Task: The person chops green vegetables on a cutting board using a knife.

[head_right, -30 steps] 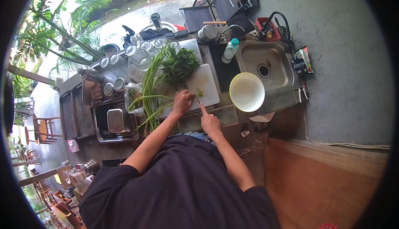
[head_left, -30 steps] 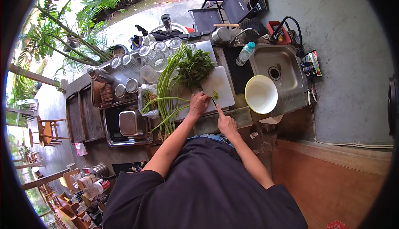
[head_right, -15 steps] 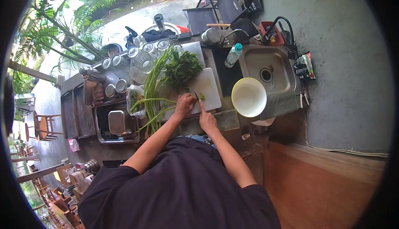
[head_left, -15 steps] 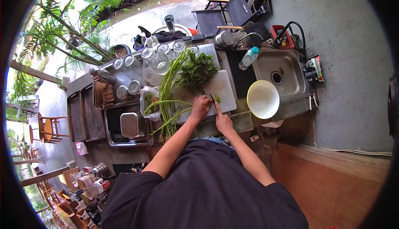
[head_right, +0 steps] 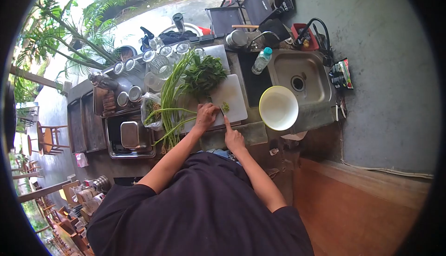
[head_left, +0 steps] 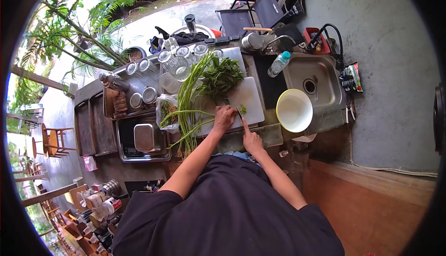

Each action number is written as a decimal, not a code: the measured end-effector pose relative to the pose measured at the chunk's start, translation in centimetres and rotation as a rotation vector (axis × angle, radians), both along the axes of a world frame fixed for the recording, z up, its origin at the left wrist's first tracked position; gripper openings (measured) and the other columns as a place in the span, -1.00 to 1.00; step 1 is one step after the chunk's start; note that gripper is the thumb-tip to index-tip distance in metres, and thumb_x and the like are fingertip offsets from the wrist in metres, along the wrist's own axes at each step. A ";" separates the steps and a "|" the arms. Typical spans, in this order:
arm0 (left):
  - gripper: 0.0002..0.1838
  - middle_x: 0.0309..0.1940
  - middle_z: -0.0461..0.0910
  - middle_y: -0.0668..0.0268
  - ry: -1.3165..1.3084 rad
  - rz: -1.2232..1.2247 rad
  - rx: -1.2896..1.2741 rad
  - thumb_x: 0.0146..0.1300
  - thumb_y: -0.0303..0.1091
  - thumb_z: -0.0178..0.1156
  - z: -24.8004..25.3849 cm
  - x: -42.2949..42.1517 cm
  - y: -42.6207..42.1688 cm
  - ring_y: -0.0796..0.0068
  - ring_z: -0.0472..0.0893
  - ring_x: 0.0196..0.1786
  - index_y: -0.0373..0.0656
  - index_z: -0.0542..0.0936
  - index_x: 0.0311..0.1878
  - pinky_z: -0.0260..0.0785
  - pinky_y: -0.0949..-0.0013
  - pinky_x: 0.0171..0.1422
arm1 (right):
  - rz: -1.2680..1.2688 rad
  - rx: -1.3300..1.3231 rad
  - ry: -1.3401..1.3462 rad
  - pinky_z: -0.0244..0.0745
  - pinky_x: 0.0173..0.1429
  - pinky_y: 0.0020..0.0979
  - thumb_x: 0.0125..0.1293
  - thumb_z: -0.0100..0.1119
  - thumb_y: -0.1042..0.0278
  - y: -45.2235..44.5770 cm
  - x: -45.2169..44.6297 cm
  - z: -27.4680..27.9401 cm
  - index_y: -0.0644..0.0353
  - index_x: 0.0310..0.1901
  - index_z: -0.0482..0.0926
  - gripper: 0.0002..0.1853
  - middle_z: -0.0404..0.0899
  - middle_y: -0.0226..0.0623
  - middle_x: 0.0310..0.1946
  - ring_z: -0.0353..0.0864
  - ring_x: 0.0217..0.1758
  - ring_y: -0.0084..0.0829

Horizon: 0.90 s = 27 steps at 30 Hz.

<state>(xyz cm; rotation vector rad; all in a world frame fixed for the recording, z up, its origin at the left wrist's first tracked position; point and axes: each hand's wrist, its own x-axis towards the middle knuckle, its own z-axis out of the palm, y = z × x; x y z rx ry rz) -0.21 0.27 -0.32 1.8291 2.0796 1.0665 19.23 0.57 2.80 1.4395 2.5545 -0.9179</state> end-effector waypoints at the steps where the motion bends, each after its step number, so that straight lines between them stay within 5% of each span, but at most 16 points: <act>1: -0.90 -0.32 0.64 0.36 0.009 -0.013 0.015 0.15 -0.41 0.32 0.1 -0.1 0.0 0.31 0.64 -0.14 0.01 0.72 -0.25 0.25 0.19 0.09 | -0.009 0.019 0.016 0.49 -0.05 0.31 0.43 -0.02 0.32 0.3 -0.3 -0.4 -0.36 0.63 -0.20 -0.15 0.63 0.27 -0.41 0.65 -0.27 0.33; 11: -0.94 -0.33 0.64 0.39 0.172 -0.082 0.032 0.23 -0.35 0.29 0.2 -0.5 0.2 0.33 0.63 -0.18 0.00 0.69 -0.24 0.24 0.19 0.07 | 0.015 0.053 0.038 0.51 -0.04 0.29 0.43 -0.01 0.33 -0.3 0.0 -0.4 -0.37 0.62 -0.18 -0.16 0.62 0.28 -0.42 0.65 -0.27 0.33; 27: -0.91 -0.32 0.64 0.35 0.065 -0.007 0.017 0.17 -0.36 0.32 0.6 -0.1 -0.2 0.32 0.64 -0.13 0.00 0.71 -0.25 0.26 0.18 0.09 | 0.008 0.106 0.057 0.53 -0.08 0.28 0.38 0.03 0.37 -0.4 0.5 0.0 -0.39 0.62 -0.14 -0.13 0.62 0.23 -0.47 0.66 -0.31 0.30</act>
